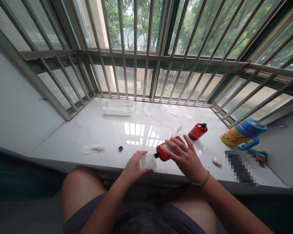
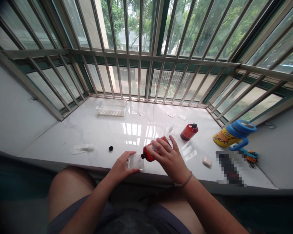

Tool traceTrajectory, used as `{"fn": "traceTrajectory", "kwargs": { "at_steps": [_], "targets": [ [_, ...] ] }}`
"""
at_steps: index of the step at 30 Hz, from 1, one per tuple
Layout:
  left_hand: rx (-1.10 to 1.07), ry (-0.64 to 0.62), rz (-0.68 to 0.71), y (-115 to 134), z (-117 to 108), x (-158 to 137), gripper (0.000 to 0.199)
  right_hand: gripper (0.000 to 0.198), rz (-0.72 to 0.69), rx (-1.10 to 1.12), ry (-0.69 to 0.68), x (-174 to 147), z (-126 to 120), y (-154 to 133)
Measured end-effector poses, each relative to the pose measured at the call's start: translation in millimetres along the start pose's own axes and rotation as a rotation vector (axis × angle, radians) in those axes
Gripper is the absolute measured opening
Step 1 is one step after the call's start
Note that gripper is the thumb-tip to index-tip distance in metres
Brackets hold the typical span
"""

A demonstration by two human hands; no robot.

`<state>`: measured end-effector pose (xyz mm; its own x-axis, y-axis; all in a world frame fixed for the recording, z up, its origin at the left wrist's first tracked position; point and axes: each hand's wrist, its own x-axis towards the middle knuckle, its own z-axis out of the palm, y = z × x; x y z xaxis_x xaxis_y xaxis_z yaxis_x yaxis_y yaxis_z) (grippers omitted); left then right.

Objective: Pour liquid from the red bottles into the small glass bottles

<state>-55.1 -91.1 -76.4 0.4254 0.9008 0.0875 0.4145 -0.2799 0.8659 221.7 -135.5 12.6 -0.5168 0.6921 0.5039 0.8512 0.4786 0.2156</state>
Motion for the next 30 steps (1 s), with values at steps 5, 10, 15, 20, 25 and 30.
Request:
{"fn": "traceTrajectory", "kwargs": {
  "at_steps": [5, 10, 15, 20, 25, 30],
  "targets": [
    [-0.008, -0.01, -0.01, 1.7, -1.4, -1.3, 0.075, 0.054, -0.011, -0.003, -0.006, 1.1, 0.5, -1.0],
    [-0.02, 0.001, -0.007, 1.3, -2.2, -1.0, 0.075, 0.053, -0.018, -0.005, -0.005, 1.7, 1.2, -0.7],
    [-0.024, 0.003, -0.006, -1.3, -1.3, -0.3, 0.076, 0.053, -0.025, -0.004, 0.004, 3.3, 0.2, -0.4],
    [-0.021, -0.005, -0.019, -1.3, -0.6, 0.2, 0.077, 0.049, -0.038, 0.011, 0.022, 5.5, -1.9, -0.1],
    [-0.024, -0.004, -0.022, -0.7, -1.4, -0.1, 0.076, 0.05, -0.048, 0.001, 0.027, 8.1, -3.6, -0.1],
    [-0.026, -0.002, -0.013, -3.2, -0.9, -0.1, 0.076, 0.05, -0.063, -0.008, 0.031, 10.2, -5.2, -0.8]
  ]
}}
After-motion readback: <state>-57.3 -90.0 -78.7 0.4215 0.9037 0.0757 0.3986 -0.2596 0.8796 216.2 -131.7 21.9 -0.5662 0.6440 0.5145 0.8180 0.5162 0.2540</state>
